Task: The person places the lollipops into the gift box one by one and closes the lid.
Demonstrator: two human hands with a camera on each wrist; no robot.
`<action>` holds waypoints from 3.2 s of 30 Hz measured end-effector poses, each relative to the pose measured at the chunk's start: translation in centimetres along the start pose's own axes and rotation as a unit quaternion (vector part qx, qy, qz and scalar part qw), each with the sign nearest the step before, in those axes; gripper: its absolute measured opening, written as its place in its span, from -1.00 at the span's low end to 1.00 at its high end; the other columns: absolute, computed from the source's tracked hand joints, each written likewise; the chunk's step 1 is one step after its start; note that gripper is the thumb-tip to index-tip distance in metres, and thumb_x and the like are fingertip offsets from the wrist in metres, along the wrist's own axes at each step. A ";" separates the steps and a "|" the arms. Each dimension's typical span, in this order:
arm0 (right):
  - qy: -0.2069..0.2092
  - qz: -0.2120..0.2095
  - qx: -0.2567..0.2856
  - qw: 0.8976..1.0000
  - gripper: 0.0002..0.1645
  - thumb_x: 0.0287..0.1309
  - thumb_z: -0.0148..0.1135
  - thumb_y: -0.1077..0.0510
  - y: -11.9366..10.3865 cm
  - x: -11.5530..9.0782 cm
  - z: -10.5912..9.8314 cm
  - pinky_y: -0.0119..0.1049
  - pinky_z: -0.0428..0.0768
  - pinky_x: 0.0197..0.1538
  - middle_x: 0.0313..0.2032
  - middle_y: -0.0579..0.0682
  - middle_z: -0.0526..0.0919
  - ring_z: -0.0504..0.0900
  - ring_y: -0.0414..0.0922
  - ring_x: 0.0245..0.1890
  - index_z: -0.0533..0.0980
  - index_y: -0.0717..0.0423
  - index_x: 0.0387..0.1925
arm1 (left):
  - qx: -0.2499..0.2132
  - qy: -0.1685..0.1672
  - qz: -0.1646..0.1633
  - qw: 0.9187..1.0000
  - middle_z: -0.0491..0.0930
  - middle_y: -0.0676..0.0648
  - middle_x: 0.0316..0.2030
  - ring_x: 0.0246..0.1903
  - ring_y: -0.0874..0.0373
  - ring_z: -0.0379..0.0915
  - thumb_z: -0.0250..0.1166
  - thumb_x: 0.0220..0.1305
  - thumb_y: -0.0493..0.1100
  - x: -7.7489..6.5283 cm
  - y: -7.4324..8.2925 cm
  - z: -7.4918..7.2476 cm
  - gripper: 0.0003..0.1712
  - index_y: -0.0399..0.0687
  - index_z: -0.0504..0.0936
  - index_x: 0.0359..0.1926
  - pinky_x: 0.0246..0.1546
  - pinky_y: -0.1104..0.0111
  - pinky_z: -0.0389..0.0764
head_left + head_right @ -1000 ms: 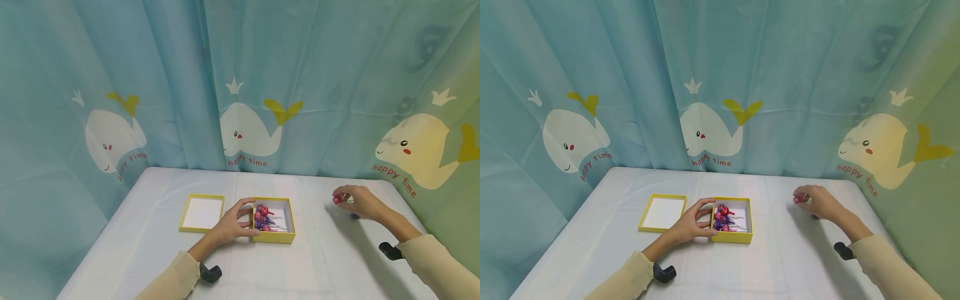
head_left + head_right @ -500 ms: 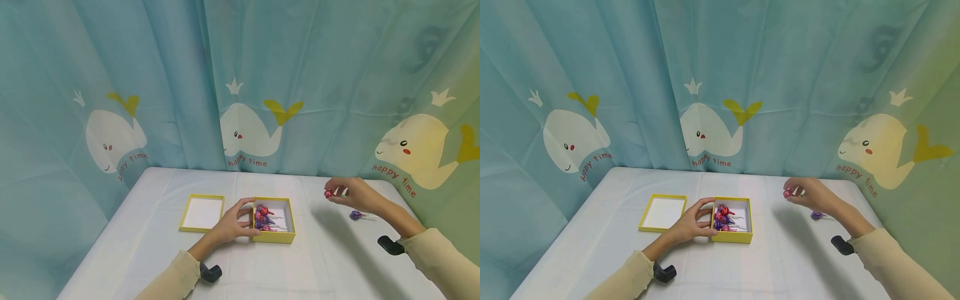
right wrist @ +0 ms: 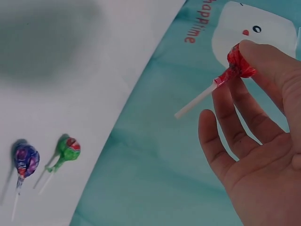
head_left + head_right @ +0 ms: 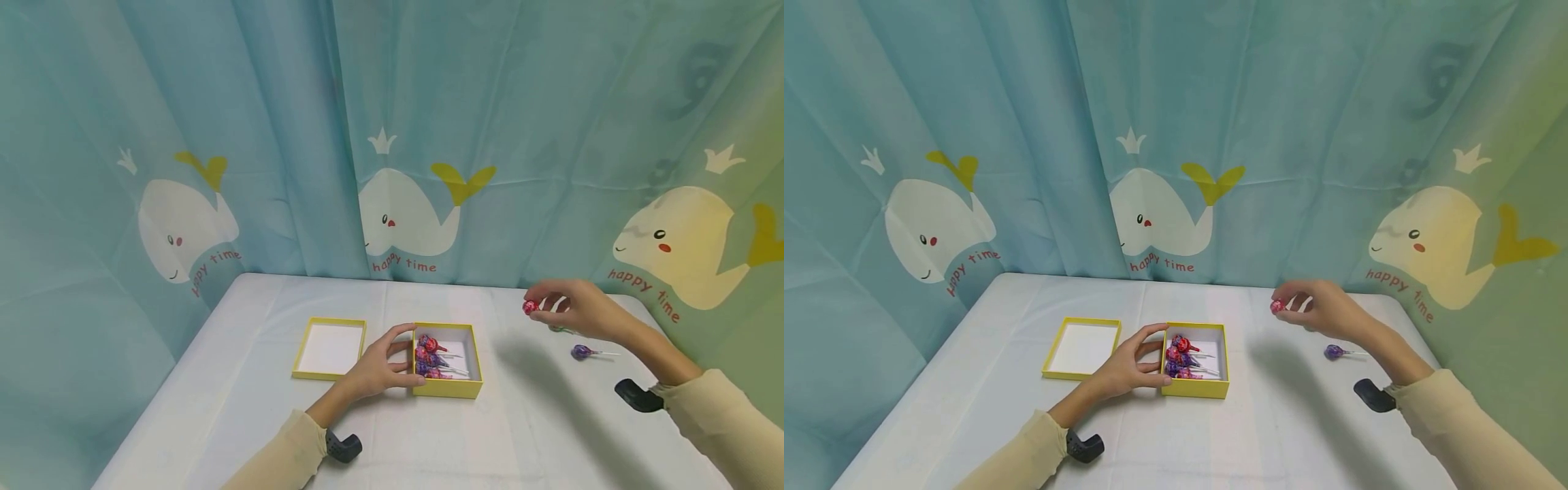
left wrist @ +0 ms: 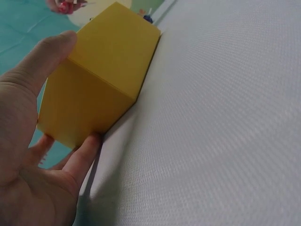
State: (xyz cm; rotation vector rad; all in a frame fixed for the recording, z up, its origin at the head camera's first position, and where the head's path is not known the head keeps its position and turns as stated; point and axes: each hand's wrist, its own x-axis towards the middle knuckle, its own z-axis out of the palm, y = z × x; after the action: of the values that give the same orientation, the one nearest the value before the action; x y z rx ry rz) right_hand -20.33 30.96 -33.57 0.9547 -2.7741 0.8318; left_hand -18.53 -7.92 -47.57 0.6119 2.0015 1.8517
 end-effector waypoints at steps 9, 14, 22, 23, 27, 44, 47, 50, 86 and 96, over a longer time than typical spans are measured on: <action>-0.008 0.009 0.033 0.999 -0.73 0.17 0.52 0.19 -1.0 0.6 -0.4 -0.35 0.74 -0.31 -0.29 -0.28 0.71 0.66 -0.26 -0.33 0.68 -0.11 -0.11 | 0.003 0.001 0.001 1.000 0.11 -0.20 0.55 0.47 -0.15 0.19 0.61 0.08 -0.27 -0.1 0.0 0.0 0.09 0.15 0.23 0.55 0.22 0.25 0.60; -0.011 0.004 0.035 0.999 -0.73 0.15 0.53 0.22 -1.3 0.9 -0.3 -0.33 0.75 -0.33 -0.29 -0.27 0.71 0.66 -0.24 -0.33 0.68 -0.07 -0.12 | -0.002 -0.002 0.004 1.000 0.10 -0.22 0.55 0.47 -0.15 0.19 0.61 0.08 -0.27 0.0 0.0 0.0 0.08 0.14 0.23 0.55 0.23 0.25 0.60; -0.035 0.032 0.040 0.998 -0.73 0.15 0.53 0.18 -2.2 1.9 0.2 -0.31 0.75 -0.37 -0.28 -0.25 0.71 0.66 -0.21 -0.32 0.69 -0.08 -0.10 | -0.001 -0.003 0.004 1.000 0.10 -0.20 0.55 0.48 -0.15 0.18 0.61 0.09 -0.26 -0.1 0.1 0.0 0.08 0.12 0.22 0.55 0.23 0.26 0.60; -0.035 0.028 0.033 0.998 -0.72 0.15 0.53 0.19 -2.3 2.1 0.4 -0.32 0.75 -0.32 -0.28 -0.26 0.71 0.66 -0.22 -0.31 0.69 -0.08 -0.10 | 0.000 -0.002 0.004 1.000 0.10 -0.19 0.55 0.48 -0.14 0.18 0.61 0.09 -0.26 -0.1 0.1 0.0 0.08 0.13 0.23 0.55 0.23 0.26 0.60; -0.038 0.004 0.028 0.999 -0.72 0.15 0.53 0.20 -2.7 3.0 1.0 -0.34 0.75 -0.18 -0.26 -0.29 0.70 0.66 -0.24 -0.29 0.68 -0.08 -0.11 | 0.003 0.000 0.003 1.000 0.09 -0.15 0.56 0.48 -0.14 0.18 0.61 0.08 -0.26 0.0 0.1 0.0 0.08 0.15 0.23 0.54 0.23 0.26 0.60; -0.105 -0.018 0.100 0.989 -0.78 0.22 0.48 0.16 -5.2 6.5 4.4 -0.27 0.76 -0.19 -0.19 -0.21 0.72 0.68 -0.17 -0.24 0.67 -0.08 -0.11 | -0.004 -0.001 -0.001 1.000 0.09 -0.16 0.55 0.48 -0.13 0.18 0.60 0.09 -0.29 0.1 0.1 0.1 0.08 0.12 0.23 0.55 0.24 0.23 0.59; -0.112 -0.021 0.108 0.988 -0.79 0.23 0.48 0.15 -5.5 6.9 5.0 -0.25 0.77 -0.18 -0.18 -0.21 0.72 0.68 -0.17 -0.23 0.67 -0.09 -0.11 | -0.004 -0.001 -0.002 1.000 0.10 -0.18 0.55 0.48 -0.13 0.18 0.60 0.10 -0.29 0.0 0.1 0.1 0.07 0.14 0.23 0.55 0.24 0.23 0.59; -0.113 -0.028 0.112 0.987 -0.78 0.22 0.49 0.16 -5.8 7.2 5.7 -0.22 0.77 -0.18 -0.16 -0.21 0.72 0.69 -0.18 -0.24 0.67 -0.08 -0.11 | -0.007 -0.002 -0.005 1.000 0.11 -0.19 0.54 0.48 -0.13 0.18 0.60 0.10 -0.29 0.0 0.1 0.0 0.07 0.15 0.23 0.55 0.24 0.23 0.59; -0.133 -0.068 0.118 0.982 -0.84 0.21 0.47 0.27 -5.6 6.9 15.0 -0.27 0.75 -0.19 -0.24 -0.15 0.70 0.62 -0.23 -0.31 0.67 0.04 -0.18 | 0.002 -0.009 0.003 1.000 0.14 -0.13 0.53 0.49 -0.09 0.16 0.59 0.12 -0.24 0.1 0.1 -0.1 0.04 0.24 0.24 0.53 0.23 0.22 0.60; -0.131 -0.066 0.106 0.983 -0.82 0.19 0.49 0.26 -5.8 6.8 15.5 -0.37 0.70 -0.25 -0.26 -0.17 0.66 0.59 -0.25 -0.36 0.66 0.02 -0.19 | -0.001 -0.009 0.005 1.000 0.12 -0.12 0.54 0.50 -0.08 0.16 0.59 0.11 -0.27 0.2 0.1 -0.1 0.05 0.19 0.23 0.54 0.24 0.22 0.59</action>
State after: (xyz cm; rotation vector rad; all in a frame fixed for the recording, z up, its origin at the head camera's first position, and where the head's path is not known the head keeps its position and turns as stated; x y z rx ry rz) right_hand -21.00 15.36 -42.31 1.3597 -2.8342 1.0690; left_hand -18.71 -7.90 -47.49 0.6367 1.9889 1.8479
